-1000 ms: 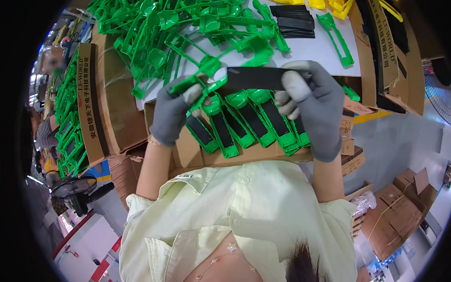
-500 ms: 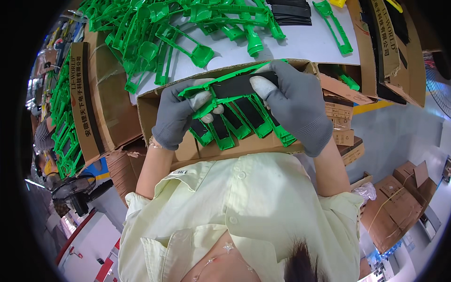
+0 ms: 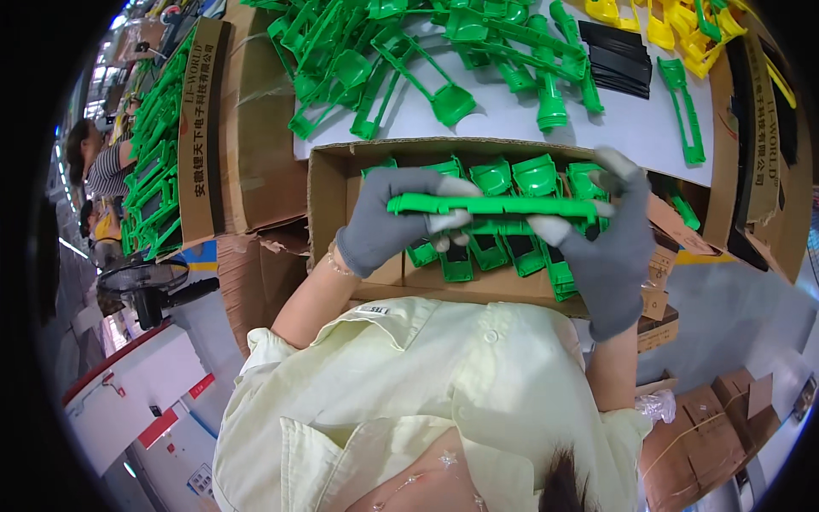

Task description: Assembling plastic components by attaching foam strips to green housings.

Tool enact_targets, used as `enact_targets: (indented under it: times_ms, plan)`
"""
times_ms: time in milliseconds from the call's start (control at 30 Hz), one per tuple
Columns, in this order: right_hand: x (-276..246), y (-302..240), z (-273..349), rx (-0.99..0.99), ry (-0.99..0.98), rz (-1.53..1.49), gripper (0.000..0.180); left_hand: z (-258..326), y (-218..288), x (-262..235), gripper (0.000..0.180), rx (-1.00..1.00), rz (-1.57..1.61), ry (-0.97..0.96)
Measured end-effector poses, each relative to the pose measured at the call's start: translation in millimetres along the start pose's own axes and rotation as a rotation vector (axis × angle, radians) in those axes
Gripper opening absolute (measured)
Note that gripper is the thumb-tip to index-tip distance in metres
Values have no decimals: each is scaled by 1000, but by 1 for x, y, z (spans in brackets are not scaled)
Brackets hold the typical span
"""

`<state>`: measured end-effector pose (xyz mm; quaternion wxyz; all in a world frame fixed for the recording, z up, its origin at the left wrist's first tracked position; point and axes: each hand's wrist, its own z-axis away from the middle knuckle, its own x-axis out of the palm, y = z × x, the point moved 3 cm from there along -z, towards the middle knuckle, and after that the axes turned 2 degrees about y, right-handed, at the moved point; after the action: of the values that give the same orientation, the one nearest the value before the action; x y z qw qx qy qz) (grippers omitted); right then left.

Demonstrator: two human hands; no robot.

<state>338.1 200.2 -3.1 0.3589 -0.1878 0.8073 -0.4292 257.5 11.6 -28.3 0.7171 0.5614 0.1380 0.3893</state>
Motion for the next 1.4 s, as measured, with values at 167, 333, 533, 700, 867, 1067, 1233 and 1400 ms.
enact_targets:
  times_ms: [167,333,533,700,867,1067,1233,1400]
  plan:
    - [-2,22,43,385,-688,-177,11,20,-20,-1,20,-53,15,-28]
    - [-2,34,73,296,-757,165,17,23,-25,-6,16,-210,-40,30]
    - [-16,26,40,418,-642,88,40,-11,2,-59,25,-252,-831,-148]
    - [-36,35,2,290,-492,235,36,-30,53,-75,47,107,-1464,182]
    - [-40,55,-73,32,-351,340,26,-73,68,-141,39,641,-1976,191]
    - [-11,95,-160,-317,-489,566,34,-102,56,-156,32,575,-2198,19]
    - [22,103,-194,-293,-760,794,38,-95,77,-145,31,463,-2214,4]
    - [10,121,-197,-276,-723,956,39,-44,113,-153,27,520,-1966,237]
